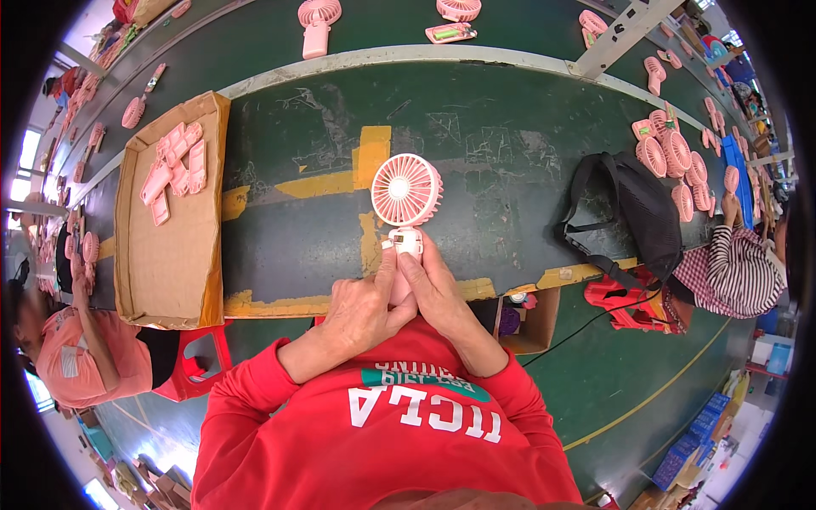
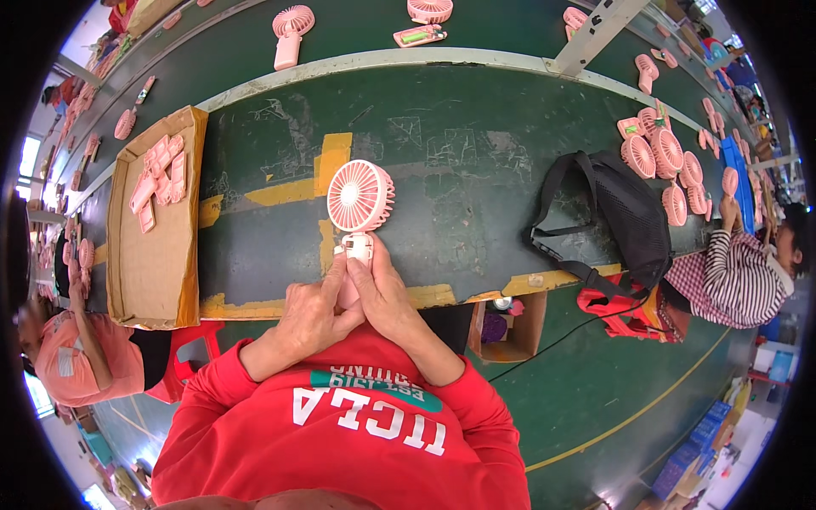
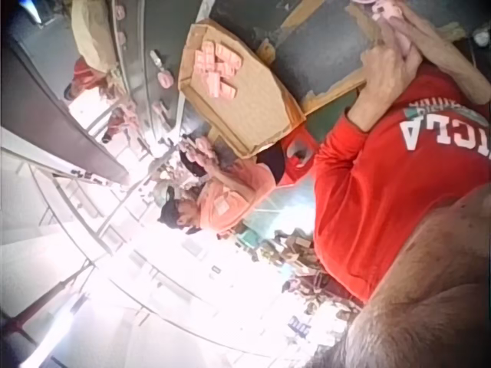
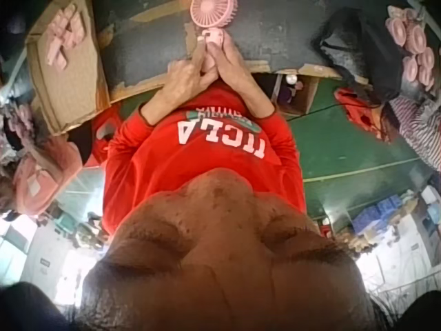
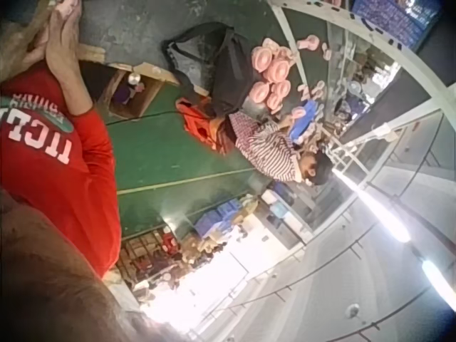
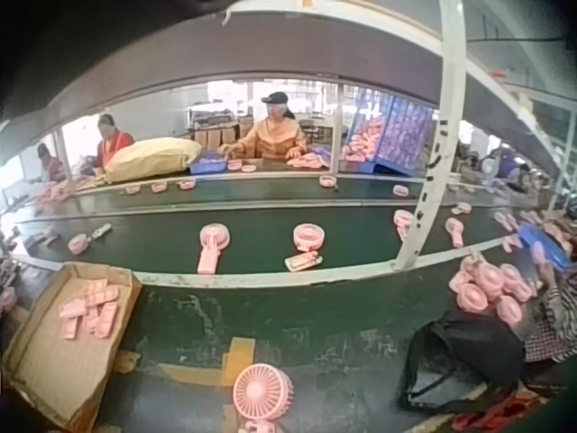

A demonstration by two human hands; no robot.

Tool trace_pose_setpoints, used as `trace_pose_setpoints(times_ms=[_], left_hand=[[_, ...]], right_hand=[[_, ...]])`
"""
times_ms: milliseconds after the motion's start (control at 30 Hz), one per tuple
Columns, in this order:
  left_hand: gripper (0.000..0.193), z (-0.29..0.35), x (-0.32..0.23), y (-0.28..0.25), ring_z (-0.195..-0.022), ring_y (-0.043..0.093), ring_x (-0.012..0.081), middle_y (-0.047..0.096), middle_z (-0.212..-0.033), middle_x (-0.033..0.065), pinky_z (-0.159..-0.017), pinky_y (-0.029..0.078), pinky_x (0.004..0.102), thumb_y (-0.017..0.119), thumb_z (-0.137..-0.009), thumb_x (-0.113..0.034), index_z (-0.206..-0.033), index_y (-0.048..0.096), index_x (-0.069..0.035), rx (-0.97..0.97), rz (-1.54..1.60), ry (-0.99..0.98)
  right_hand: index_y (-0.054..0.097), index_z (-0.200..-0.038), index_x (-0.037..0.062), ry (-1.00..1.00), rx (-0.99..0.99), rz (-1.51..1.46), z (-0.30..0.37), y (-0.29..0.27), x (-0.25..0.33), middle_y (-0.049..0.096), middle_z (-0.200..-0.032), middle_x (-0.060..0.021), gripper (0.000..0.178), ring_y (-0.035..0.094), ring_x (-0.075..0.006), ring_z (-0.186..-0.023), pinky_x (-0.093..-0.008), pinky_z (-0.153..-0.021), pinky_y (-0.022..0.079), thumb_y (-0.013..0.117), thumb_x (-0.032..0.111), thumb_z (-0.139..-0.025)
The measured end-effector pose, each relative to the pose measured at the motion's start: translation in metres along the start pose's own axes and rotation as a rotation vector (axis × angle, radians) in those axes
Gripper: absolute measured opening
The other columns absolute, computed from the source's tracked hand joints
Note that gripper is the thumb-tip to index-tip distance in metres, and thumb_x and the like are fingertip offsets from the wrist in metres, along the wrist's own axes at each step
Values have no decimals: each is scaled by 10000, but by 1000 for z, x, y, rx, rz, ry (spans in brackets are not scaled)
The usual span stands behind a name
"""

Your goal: The person assembles handheld portable fans by fitting the internal components into the fan body, snapping the handle casing closed, and placing the assembled fans onto the conveyor belt.

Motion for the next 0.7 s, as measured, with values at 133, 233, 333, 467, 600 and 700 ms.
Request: trace_pose_setpoints(times_ms=[133,233,333,467,600,700], left_hand=[[656,-3,3,-4,-496,609,363,602,-585,203,-467,494,446,653,-739,-237,-1222,435,149,35,52,-11],[644,-5,5,-10,-513,615,370,604,-593,210,-482,498,445,665,-740,-249,-1211,456,138,40,88,-13],[637,-6,7,-12,-521,617,371,603,-596,215,-494,502,442,670,-742,-260,-1201,469,134,63,116,-18],[636,-9,9,-18,-523,616,373,597,-591,222,-508,505,447,666,-743,-265,-1195,474,139,123,155,-54],[618,-10,4,-12,-512,613,369,595,-581,217,-503,503,450,658,-741,-261,-1185,485,133,120,98,-44],[568,-8,2,-11,-501,616,334,583,-550,177,-501,504,418,663,-712,-175,-1168,503,122,66,18,-1]], right_hand=[[307,-1383,12,9,13,-73,0,0,0,458,-1276,-98,465,449,-146,-1149,-279,-960,383,406,251,-997],[293,-1397,16,56,59,-220,1,0,-3,455,-1283,-90,473,451,-138,-1148,-271,-959,386,398,250,-1000],[284,-1405,19,71,75,-204,2,1,-2,451,-1289,-83,478,454,-130,-1147,-264,-958,386,392,254,-1002],[287,-1402,18,110,89,-175,2,3,0,453,-1290,-91,478,454,-137,-1152,-273,-964,382,389,261,-1003],[297,-1389,10,-2,37,6,0,0,-3,461,-1285,-110,478,453,-154,-1162,-284,-970,378,390,273,-1001],[304,-1383,6,-6,20,36,1,0,3,463,-1286,-114,481,452,-160,-1165,-286,-972,374,394,282,-999]])
Point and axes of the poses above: each hand's wrist, its own z-axis away from the middle knuckle, its own y-axis out of the palm, x = y × z, the point moved 6 cm from there along -z, towards the middle knuckle
